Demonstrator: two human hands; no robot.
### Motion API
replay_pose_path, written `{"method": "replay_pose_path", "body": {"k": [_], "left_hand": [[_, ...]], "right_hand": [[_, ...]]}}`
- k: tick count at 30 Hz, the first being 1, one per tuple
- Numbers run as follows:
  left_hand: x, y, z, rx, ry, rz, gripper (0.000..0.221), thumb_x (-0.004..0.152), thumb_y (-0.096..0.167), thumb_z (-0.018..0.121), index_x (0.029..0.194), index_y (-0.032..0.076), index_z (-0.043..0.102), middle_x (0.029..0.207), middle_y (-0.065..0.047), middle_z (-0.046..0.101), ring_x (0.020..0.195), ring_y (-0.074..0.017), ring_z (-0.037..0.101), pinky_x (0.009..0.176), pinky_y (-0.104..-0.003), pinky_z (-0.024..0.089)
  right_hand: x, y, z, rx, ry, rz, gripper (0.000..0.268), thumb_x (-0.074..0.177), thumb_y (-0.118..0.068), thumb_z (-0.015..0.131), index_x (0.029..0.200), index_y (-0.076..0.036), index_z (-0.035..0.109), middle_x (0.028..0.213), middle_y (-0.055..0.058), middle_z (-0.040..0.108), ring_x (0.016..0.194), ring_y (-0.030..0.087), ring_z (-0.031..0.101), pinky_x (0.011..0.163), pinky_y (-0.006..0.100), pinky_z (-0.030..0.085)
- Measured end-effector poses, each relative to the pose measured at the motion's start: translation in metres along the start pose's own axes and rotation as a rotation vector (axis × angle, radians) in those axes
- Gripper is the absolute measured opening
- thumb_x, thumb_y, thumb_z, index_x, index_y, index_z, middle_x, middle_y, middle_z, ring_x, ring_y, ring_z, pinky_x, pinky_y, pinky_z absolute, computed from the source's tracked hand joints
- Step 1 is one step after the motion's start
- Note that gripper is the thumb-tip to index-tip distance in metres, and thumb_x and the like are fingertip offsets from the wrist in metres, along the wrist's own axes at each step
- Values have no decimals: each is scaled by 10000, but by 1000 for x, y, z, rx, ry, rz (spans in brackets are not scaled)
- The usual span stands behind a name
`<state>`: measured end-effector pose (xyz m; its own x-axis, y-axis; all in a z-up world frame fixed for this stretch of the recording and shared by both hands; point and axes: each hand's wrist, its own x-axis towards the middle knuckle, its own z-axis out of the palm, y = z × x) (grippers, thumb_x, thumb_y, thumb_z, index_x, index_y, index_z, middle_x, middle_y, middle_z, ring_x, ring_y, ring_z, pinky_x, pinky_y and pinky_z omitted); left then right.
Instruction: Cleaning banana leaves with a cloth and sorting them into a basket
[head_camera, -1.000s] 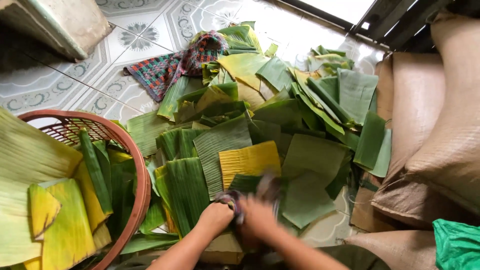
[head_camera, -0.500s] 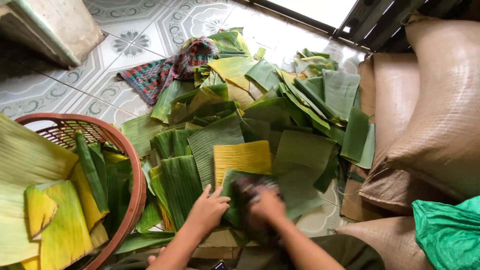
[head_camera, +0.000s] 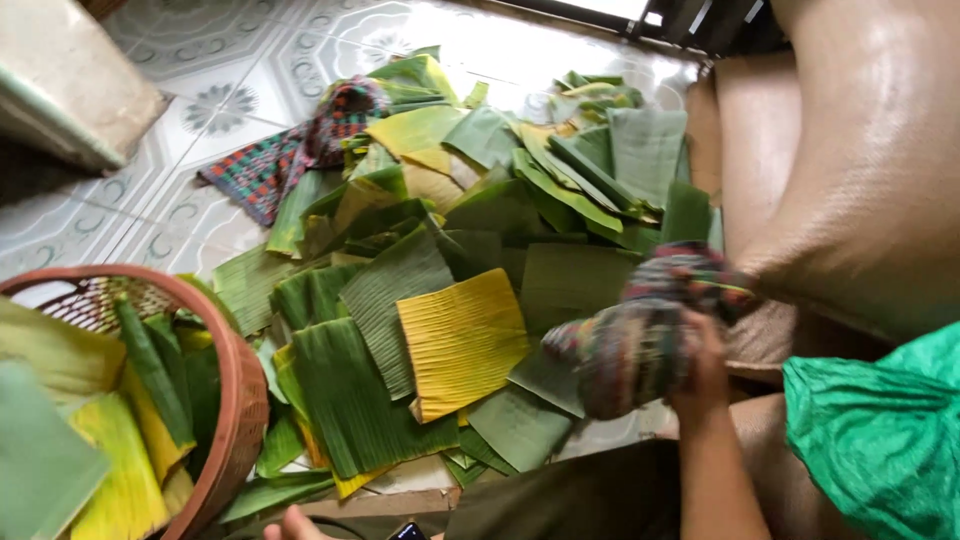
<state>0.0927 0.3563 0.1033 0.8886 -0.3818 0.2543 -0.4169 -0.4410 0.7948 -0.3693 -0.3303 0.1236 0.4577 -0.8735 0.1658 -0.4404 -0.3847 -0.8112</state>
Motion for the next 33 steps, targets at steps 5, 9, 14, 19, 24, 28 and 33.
{"method": "replay_pose_path", "body": {"k": [5, 9, 14, 19, 24, 28, 33], "left_hand": [[51, 173, 221, 24, -160, 347, 347, 716, 231, 854, 1054, 215, 776, 1003, -25, 778, 1008, -230, 738, 988, -345, 531], [8, 258, 377, 518, -993, 199, 498, 961, 468, 621, 1386, 211, 586, 1302, -76, 682, 1213, -278, 660, 997, -516, 540], [-15, 247, 483, 642, -930, 425, 472, 842, 479, 755, 1149, 156, 598, 1055, -60, 607, 852, -292, 726, 731, -531, 608], [8, 245, 471, 474, -1109, 46, 249, 848, 482, 702, 982, 278, 654, 1052, 10, 588, 1054, -236, 676, 803, -486, 586], [54, 261, 337, 237, -858, -249, 286, 905, 419, 708, 1061, 180, 735, 969, -117, 801, 944, -347, 769, 815, -475, 609], [50, 219, 327, 47, -851, -533, 168, 1007, 259, 630, 934, 107, 632, 770, -58, 786, 494, -161, 665, 561, -330, 563], [51, 216, 335, 175, -981, -475, 185, 989, 279, 622, 887, 126, 636, 579, -11, 752, 619, -128, 738, 753, -315, 563]], "right_hand": [[25, -104, -18, 971, 430, 868, 270, 875, -382, 754, 746, -201, 601, 553, -72, 522, 456, 64, 560, 431, 168, 463], [8, -49, -1, 575, 587, 869, 709, 752, -530, 901, 1267, -99, 674, 1166, 149, 692, 1055, 251, 672, 848, 450, 558], [-15, -84, 9, 569, 605, 850, 618, 764, -404, 881, 1272, -114, 681, 1171, 128, 696, 1062, 230, 664, 871, 406, 541], [-6, -67, 19, 532, 627, 747, 523, 796, -273, 856, 1256, -92, 688, 1157, 112, 702, 1081, 202, 653, 958, 385, 511], [21, -9, 61, 142, 624, 202, 416, 824, -53, 910, 1184, 2, 709, 1102, 215, 703, 1112, 298, 671, 1037, 416, 477], [-21, -123, 132, -338, -116, -292, 597, 645, -186, 790, 1233, -134, 705, 1140, 133, 690, 1008, 324, 645, 826, 472, 557], [-18, -166, 199, -854, -740, 97, 486, 778, -398, 781, 1200, -223, 613, 1026, 81, 680, 892, 309, 738, 698, 472, 625]]}}
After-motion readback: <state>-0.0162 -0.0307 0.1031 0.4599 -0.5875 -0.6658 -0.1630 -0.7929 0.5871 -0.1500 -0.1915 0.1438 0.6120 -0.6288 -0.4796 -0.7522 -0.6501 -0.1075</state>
